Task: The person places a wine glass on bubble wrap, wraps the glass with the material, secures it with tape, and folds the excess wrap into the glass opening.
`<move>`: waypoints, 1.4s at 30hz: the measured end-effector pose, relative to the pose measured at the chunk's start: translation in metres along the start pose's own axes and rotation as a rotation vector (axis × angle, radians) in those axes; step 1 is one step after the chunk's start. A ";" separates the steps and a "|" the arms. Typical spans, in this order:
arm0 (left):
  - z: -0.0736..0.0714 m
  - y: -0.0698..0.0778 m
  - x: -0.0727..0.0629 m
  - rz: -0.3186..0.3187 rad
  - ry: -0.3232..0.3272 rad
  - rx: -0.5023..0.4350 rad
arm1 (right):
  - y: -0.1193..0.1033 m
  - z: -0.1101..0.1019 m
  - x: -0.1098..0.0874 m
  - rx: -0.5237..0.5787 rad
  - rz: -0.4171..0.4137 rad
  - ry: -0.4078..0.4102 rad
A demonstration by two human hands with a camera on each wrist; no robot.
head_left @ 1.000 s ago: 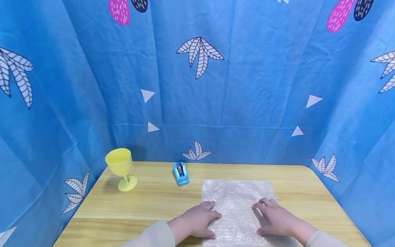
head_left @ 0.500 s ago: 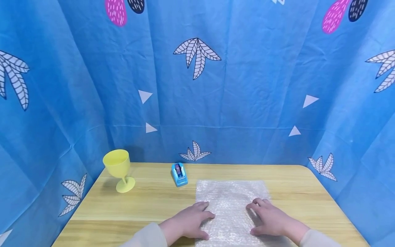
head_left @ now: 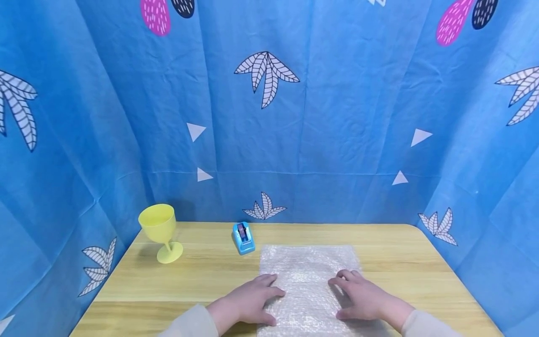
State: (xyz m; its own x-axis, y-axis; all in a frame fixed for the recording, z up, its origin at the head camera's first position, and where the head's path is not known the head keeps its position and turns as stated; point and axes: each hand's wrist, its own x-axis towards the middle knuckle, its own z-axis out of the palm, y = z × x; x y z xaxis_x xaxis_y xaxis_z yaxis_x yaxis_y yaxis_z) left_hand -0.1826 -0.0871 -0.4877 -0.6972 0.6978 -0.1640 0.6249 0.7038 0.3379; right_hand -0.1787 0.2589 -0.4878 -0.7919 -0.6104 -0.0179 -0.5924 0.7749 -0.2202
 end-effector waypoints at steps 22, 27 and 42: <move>-0.008 -0.015 -0.013 -0.021 0.003 -0.017 | -0.013 -0.002 0.010 -0.001 -0.055 -0.012; -0.011 -0.017 -0.015 -0.026 -0.001 -0.020 | -0.016 -0.002 0.012 -0.006 -0.047 -0.018; -0.013 -0.022 -0.024 -0.010 0.006 -0.008 | -0.019 -0.001 0.014 0.034 -0.016 -0.017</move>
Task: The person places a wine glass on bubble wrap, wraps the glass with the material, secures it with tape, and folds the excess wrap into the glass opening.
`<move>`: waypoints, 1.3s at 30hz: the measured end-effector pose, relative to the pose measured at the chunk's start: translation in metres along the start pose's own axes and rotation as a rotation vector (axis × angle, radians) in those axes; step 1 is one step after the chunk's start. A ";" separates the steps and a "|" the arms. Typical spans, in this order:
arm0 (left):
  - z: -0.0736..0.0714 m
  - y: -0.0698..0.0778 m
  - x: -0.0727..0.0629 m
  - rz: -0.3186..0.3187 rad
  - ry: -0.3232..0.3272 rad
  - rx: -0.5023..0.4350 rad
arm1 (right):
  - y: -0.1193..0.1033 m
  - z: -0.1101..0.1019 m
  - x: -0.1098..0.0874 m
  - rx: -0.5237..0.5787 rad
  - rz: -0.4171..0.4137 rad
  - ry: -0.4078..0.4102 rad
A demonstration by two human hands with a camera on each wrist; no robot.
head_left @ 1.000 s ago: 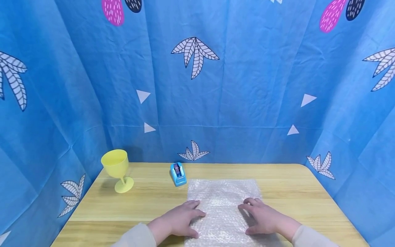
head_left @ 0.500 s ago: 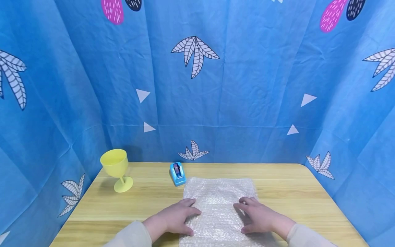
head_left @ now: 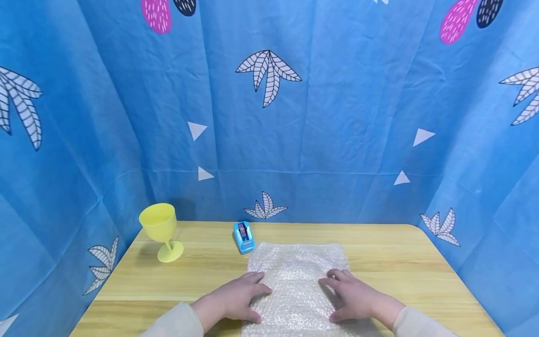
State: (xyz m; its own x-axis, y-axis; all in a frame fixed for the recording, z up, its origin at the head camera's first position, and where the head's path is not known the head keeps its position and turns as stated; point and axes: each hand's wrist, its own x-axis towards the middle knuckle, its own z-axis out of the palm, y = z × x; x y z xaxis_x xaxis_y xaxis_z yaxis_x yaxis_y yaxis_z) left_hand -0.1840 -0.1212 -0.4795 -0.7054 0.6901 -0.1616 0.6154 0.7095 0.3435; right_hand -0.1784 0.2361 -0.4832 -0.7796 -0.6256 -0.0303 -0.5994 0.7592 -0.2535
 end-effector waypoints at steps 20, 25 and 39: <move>0.001 0.006 -0.001 -0.028 0.000 0.056 | 0.007 0.001 -0.005 0.055 -0.008 -0.071; 0.003 0.005 -0.003 -0.031 -0.004 0.045 | 0.007 0.000 -0.008 0.063 -0.005 -0.084; 0.006 0.003 -0.004 0.023 0.020 0.085 | 0.013 -0.005 -0.014 0.120 0.004 -0.142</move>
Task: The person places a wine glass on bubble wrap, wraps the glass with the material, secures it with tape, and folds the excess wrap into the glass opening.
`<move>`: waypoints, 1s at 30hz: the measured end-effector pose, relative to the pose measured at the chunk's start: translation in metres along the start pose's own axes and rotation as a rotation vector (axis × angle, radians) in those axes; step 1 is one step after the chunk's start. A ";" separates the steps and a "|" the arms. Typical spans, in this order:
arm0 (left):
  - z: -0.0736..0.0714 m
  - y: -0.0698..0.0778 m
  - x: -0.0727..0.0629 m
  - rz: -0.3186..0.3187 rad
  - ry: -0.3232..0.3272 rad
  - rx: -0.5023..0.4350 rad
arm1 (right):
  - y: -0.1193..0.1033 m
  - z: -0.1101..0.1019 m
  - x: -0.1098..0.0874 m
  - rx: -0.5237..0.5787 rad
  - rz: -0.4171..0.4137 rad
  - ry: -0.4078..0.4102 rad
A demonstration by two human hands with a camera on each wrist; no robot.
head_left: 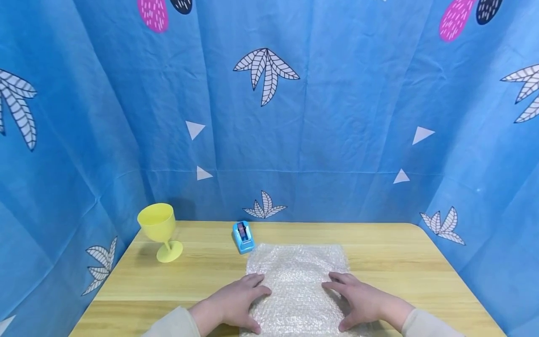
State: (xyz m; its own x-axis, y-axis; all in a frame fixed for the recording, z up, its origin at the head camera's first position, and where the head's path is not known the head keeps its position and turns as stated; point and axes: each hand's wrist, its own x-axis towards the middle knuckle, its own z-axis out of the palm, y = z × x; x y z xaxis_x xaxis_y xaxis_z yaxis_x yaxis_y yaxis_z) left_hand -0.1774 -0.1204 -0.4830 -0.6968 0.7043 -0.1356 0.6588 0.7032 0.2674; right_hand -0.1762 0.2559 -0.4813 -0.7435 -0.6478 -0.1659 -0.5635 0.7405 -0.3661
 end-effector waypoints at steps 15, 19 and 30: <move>0.003 -0.007 -0.013 0.061 0.041 0.045 | -0.005 0.000 -0.002 -0.052 0.005 0.024; 0.000 -0.010 -0.016 0.038 0.083 0.050 | -0.006 0.001 -0.002 -0.064 0.008 0.028; -0.013 -0.022 -0.025 -0.094 0.337 0.141 | -0.006 -0.001 -0.001 -0.049 0.019 0.000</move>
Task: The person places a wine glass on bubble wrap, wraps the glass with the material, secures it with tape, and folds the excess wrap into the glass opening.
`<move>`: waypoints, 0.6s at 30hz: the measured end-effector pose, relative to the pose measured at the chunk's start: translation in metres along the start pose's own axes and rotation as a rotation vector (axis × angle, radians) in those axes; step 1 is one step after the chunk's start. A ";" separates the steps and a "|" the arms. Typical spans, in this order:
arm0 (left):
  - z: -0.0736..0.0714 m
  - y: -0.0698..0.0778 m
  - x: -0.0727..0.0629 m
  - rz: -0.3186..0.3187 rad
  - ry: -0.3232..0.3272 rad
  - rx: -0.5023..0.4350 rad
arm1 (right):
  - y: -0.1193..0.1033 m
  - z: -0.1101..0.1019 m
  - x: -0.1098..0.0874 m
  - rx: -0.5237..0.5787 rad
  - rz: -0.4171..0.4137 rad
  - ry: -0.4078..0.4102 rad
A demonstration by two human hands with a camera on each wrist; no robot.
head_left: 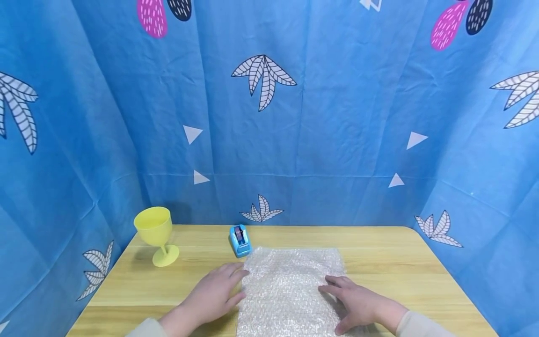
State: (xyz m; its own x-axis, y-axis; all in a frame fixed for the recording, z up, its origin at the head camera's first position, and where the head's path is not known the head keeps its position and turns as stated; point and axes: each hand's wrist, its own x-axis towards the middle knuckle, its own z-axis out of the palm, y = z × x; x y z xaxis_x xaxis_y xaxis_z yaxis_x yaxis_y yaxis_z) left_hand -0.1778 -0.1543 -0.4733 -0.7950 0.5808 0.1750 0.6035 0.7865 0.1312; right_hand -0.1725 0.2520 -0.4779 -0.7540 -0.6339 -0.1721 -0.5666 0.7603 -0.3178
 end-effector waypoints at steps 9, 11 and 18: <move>-0.009 -0.016 -0.003 -0.128 0.243 0.089 | 0.002 0.002 0.000 0.002 0.000 -0.011; -0.012 -0.022 -0.003 -0.151 0.282 0.112 | 0.002 0.002 0.001 0.005 -0.001 -0.015; -0.025 -0.042 -0.003 -0.265 0.461 0.124 | 0.003 0.001 0.002 0.015 0.005 -0.030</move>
State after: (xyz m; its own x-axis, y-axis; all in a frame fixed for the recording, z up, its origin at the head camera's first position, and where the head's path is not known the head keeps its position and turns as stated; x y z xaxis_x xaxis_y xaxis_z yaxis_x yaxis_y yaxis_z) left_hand -0.1991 -0.1941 -0.4553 -0.7927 0.2291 0.5649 0.3525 0.9283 0.1180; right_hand -0.1753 0.2530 -0.4801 -0.7462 -0.6346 -0.2013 -0.5580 0.7611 -0.3308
